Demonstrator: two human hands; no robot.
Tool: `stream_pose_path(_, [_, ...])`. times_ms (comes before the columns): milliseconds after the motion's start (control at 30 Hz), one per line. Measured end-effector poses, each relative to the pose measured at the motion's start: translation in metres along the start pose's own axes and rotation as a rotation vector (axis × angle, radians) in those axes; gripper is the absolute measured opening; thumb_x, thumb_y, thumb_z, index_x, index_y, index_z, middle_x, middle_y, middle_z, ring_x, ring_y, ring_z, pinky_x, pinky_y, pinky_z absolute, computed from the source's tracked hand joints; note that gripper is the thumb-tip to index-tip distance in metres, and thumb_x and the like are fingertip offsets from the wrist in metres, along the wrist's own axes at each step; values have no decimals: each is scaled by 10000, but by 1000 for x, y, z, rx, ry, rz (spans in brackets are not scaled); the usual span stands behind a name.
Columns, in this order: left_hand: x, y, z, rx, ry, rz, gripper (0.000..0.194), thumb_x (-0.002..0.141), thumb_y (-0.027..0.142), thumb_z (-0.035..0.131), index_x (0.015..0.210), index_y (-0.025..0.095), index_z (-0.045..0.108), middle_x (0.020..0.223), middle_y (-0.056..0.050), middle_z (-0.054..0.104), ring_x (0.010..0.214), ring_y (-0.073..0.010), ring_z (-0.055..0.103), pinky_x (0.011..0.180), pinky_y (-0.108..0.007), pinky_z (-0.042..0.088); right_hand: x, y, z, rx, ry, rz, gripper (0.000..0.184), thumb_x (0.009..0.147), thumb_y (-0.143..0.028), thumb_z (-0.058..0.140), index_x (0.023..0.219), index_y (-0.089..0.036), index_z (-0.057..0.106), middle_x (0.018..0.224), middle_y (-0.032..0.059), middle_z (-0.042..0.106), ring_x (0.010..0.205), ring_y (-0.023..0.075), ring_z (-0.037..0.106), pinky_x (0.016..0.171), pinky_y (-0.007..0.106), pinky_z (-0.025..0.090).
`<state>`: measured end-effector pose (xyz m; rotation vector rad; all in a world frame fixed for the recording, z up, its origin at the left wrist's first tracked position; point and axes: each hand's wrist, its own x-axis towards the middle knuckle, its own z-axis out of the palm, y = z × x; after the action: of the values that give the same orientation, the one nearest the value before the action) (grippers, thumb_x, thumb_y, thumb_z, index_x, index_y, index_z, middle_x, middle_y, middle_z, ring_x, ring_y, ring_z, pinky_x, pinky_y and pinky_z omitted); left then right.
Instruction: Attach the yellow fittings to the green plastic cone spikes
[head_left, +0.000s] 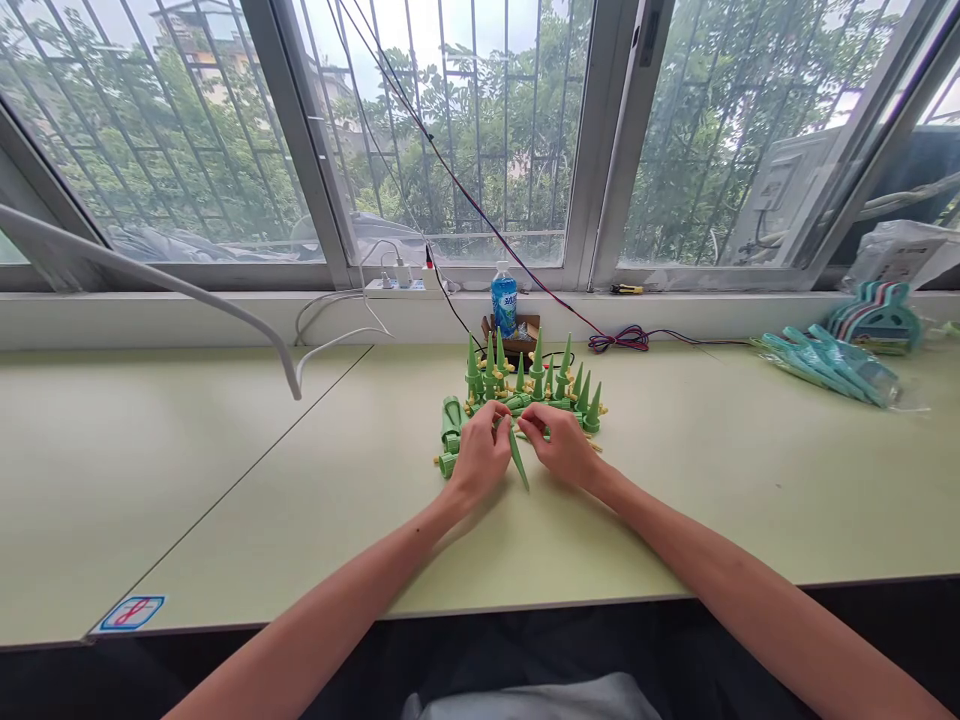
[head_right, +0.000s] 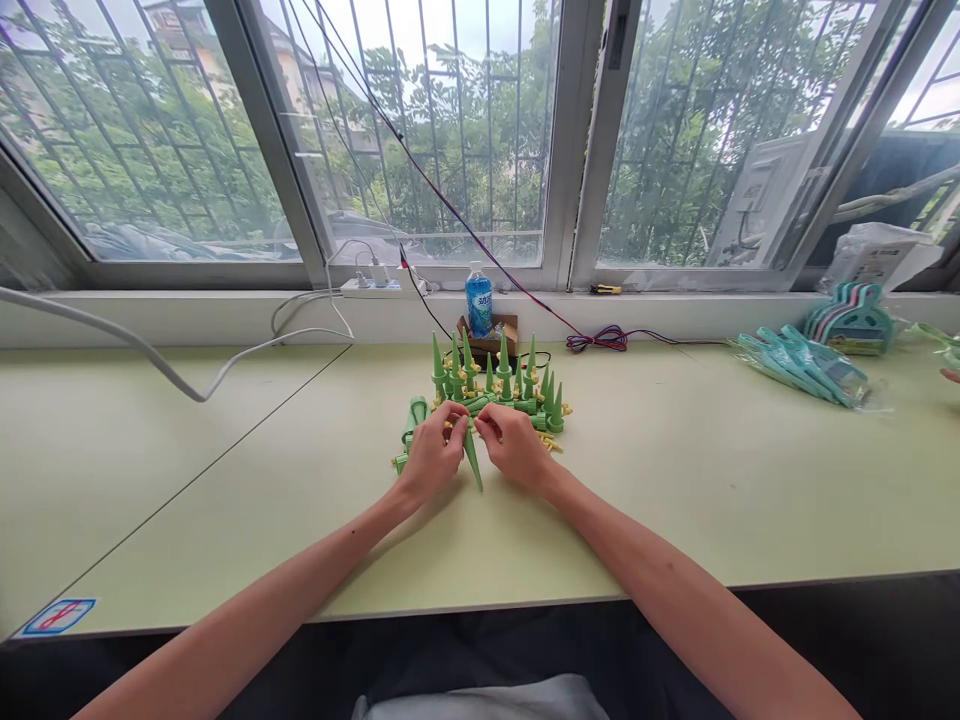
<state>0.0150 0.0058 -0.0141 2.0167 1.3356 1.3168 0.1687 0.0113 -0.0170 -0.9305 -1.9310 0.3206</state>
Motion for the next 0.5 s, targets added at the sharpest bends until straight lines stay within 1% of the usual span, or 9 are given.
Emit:
stream_pose_path(267, [-1, 1, 0, -11, -2, 3, 127, 904, 284, 443, 887, 192, 529, 776, -2, 594, 513, -94, 477, 530, -244, 370, 1, 0, 0, 1, -6, -3, 196, 924, -268, 460, 775, -184, 557, 679, 11, 572, 598, 138, 481, 575, 256, 379])
stream_pose_path(500, [-2, 4, -1, -19, -10, 0, 127, 905, 290, 447, 881, 193, 526, 784, 2, 599, 507, -89, 473, 539, -245, 378, 0, -1, 1, 7, -14, 0, 183, 923, -252, 461, 780, -185, 551, 680, 7, 570, 590, 132, 471, 563, 250, 366])
